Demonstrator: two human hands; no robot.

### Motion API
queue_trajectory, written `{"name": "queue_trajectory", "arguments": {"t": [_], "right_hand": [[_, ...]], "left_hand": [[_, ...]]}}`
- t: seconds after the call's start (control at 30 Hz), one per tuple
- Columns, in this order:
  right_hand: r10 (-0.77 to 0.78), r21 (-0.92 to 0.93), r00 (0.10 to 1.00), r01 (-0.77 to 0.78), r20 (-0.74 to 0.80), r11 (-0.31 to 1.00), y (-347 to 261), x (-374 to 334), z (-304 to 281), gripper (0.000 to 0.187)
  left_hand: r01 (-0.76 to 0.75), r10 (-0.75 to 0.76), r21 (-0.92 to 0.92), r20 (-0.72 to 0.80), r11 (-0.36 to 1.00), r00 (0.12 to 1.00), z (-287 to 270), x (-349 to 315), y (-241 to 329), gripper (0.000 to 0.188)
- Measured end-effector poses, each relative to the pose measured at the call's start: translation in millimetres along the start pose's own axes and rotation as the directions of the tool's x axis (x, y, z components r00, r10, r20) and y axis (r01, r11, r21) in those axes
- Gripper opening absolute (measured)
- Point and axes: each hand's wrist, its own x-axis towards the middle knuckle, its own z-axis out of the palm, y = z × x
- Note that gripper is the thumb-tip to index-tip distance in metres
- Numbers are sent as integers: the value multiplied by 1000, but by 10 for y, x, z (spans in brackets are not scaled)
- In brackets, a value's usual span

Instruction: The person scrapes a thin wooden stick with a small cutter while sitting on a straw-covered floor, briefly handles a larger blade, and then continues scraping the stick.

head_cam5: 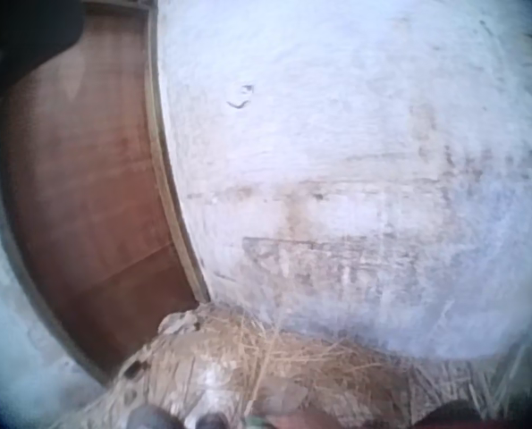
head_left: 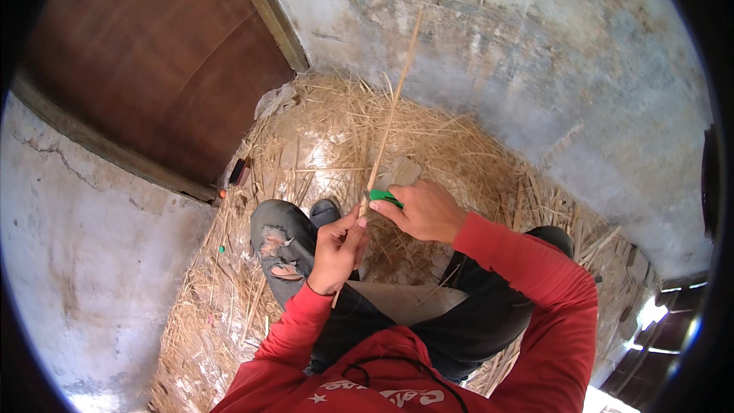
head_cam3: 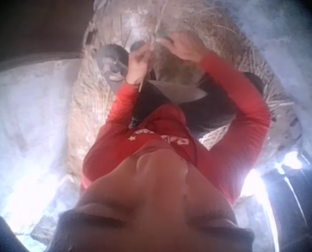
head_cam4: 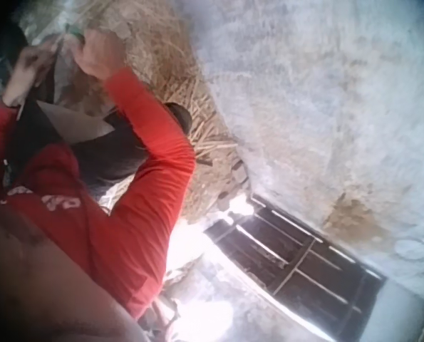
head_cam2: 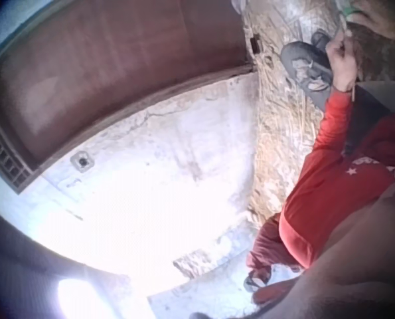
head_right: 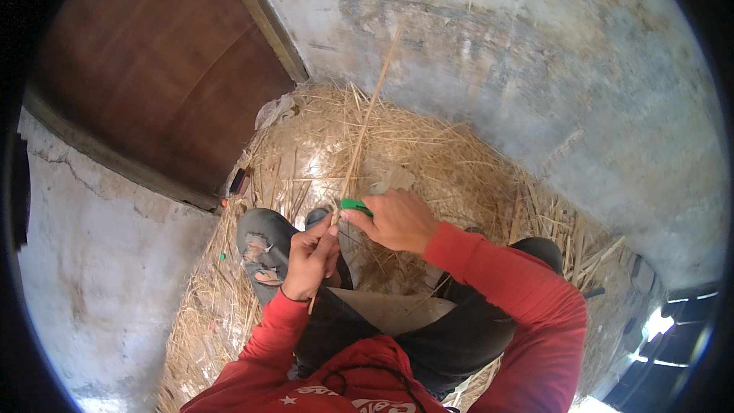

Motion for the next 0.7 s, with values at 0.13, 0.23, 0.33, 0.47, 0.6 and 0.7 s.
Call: {"name": "queue_trajectory", "arguments": {"t": [0.13, 0.23, 0.33, 0.47, 0.6, 0.7], "right_hand": [[0, -11, 995, -1, -96, 1000, 207, 119, -36, 58], [135, 47, 978, -129, -158, 991, 596, 292, -259, 60], [174, 102, 961, -155, -214, 983, 634, 312, -283, 61], [135, 91, 989, -129, -64, 988, 200, 104, -196, 60], [12, 72, 998, -17, 58, 997, -23, -42, 143, 58], [113, 101, 988, -103, -106, 990, 169, 76, 32, 60]], "left_hand": [[1, -1, 24, 28, 1000, 1000, -24, -104, 9, 35], [-11, 5, 66, 83, 998, 996, -50, -240, -48, 34], [-9, 6, 28, 111, 1000, 994, -39, -324, -86, 31], [-34, 31, 29, 85, 999, 996, -74, -197, -97, 29], [-13, 14, -17, 60, 1000, 998, -123, -12, -70, 28], [-4, -3, 70, 91, 998, 996, -120, -121, -52, 25]]}}
